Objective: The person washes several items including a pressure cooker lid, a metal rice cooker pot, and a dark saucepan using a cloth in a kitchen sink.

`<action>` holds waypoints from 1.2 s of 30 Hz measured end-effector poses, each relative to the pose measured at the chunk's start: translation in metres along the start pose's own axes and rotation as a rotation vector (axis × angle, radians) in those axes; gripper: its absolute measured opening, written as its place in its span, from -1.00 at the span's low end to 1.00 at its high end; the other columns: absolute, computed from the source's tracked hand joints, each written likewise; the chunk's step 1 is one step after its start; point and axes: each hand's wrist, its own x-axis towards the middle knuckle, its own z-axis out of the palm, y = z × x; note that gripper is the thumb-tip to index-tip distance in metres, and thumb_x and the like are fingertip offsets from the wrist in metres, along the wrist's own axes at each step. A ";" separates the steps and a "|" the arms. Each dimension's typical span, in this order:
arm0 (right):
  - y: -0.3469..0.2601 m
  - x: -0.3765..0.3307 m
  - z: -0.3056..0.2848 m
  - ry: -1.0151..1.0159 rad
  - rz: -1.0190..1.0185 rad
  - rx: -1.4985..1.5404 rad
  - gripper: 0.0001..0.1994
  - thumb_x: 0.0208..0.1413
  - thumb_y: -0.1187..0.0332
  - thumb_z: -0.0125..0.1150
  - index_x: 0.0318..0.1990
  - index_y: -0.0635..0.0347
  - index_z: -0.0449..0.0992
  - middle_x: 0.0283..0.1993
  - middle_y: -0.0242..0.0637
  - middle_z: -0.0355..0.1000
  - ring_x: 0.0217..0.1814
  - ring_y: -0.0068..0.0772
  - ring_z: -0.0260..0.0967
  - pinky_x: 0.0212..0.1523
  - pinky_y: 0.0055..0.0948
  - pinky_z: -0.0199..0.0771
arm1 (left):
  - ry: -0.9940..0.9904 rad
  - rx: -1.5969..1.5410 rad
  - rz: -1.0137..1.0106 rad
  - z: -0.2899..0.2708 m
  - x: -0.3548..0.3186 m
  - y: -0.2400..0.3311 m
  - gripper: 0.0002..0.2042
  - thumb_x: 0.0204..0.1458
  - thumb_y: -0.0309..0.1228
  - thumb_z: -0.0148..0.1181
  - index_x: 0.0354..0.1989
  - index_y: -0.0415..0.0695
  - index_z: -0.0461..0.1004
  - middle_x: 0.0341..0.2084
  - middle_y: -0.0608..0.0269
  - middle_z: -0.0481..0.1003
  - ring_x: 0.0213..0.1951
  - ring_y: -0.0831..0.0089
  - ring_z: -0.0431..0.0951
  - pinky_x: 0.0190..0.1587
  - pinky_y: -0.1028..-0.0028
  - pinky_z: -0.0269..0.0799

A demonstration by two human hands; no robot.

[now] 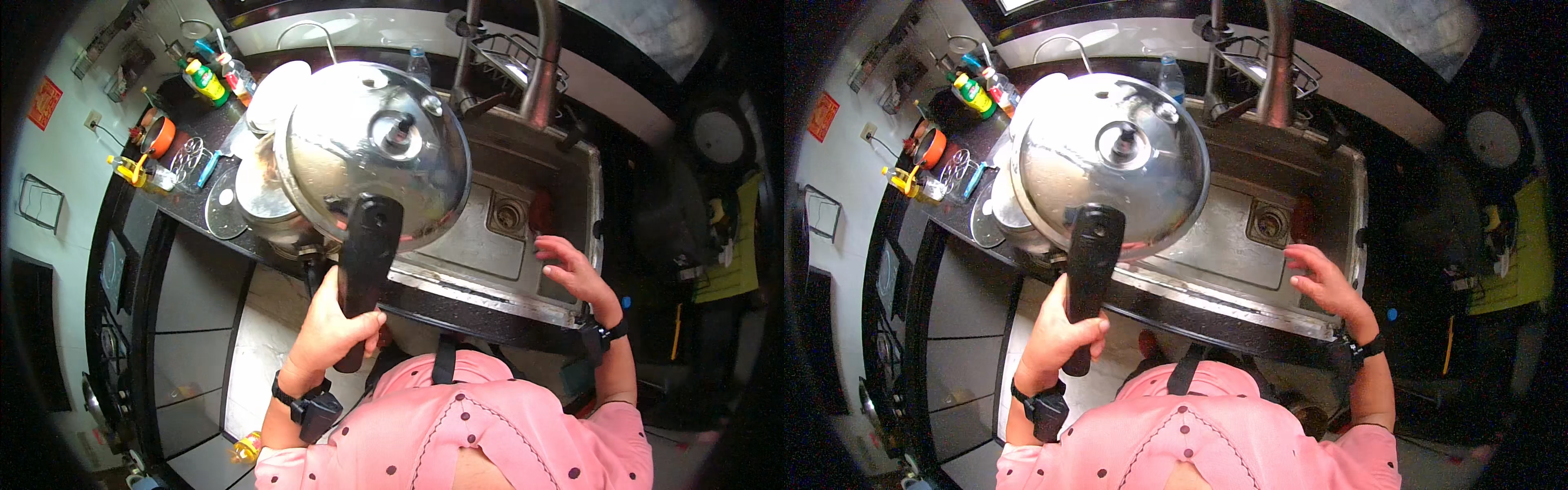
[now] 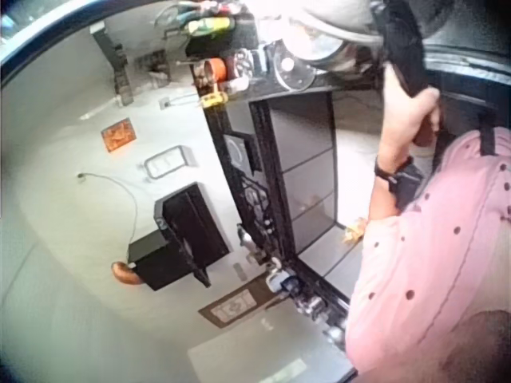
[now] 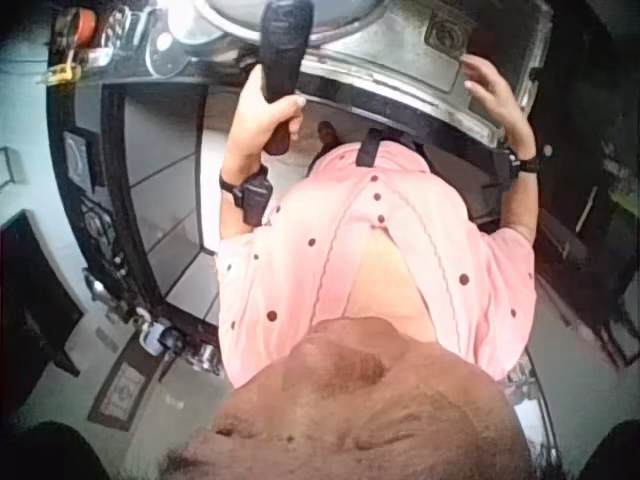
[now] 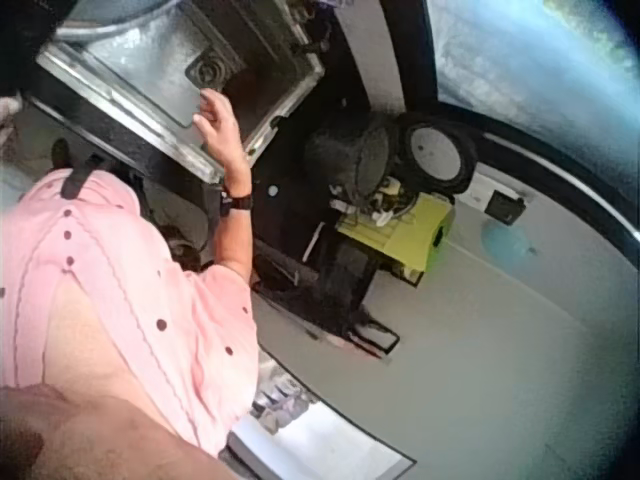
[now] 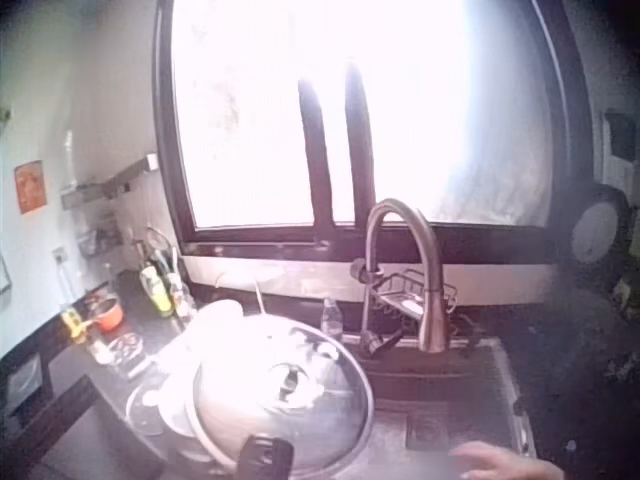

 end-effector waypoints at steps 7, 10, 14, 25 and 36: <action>-0.051 0.027 0.081 -0.050 -0.053 0.023 -0.55 0.06 0.52 0.13 0.14 0.16 0.28 0.21 -0.26 0.12 0.09 -0.39 0.31 -0.02 -0.43 0.43 | 0.026 -0.290 0.026 -0.090 -0.003 0.010 -0.61 -0.14 -0.59 0.18 -0.13 -0.19 0.17 -0.64 0.22 0.37 -0.71 0.53 0.38 -0.71 0.49 0.36; -0.072 0.036 0.110 -0.080 -0.053 0.003 -0.56 0.07 0.50 0.13 0.14 0.15 0.28 0.22 -0.25 0.12 0.09 -0.39 0.32 -0.02 -0.44 0.43 | 0.021 -0.327 0.071 -0.121 0.004 0.006 -0.82 -0.12 -0.47 0.17 -0.41 -0.22 0.29 -0.66 0.29 0.31 -0.71 0.55 0.33 -0.71 0.50 0.32; -0.082 0.043 0.135 -0.097 -0.091 -0.039 -0.58 0.09 0.49 0.12 0.14 0.15 0.28 0.21 -0.23 0.12 0.05 -0.40 0.34 -0.01 -0.44 0.42 | -0.004 -0.397 0.041 -0.149 0.011 -0.005 -0.82 -0.10 -0.50 0.15 -0.38 -0.22 0.28 -0.66 0.28 0.29 -0.70 0.55 0.33 -0.71 0.49 0.32; -0.087 0.060 0.149 -0.139 -0.045 0.046 -0.59 0.10 0.48 0.11 0.13 0.18 0.28 0.15 -0.23 0.18 0.00 -0.40 0.37 -0.03 -0.45 0.43 | -0.032 -0.437 -0.008 -0.160 0.027 -0.028 -0.73 -0.06 -0.48 0.17 -0.21 -0.21 0.25 -0.62 0.24 0.36 -0.65 0.52 0.40 -0.67 0.48 0.41; -0.123 0.095 0.101 -0.460 -0.255 0.149 -0.67 0.12 0.44 0.10 0.06 0.24 0.37 -0.01 -0.20 0.35 -0.02 -0.37 0.40 0.00 -0.40 0.41 | 0.315 -0.381 0.201 -0.169 -0.001 -0.054 -0.15 -0.06 0.08 0.18 0.26 -0.21 -0.05 -0.14 -0.01 0.42 -0.26 0.33 0.53 -0.29 0.39 0.58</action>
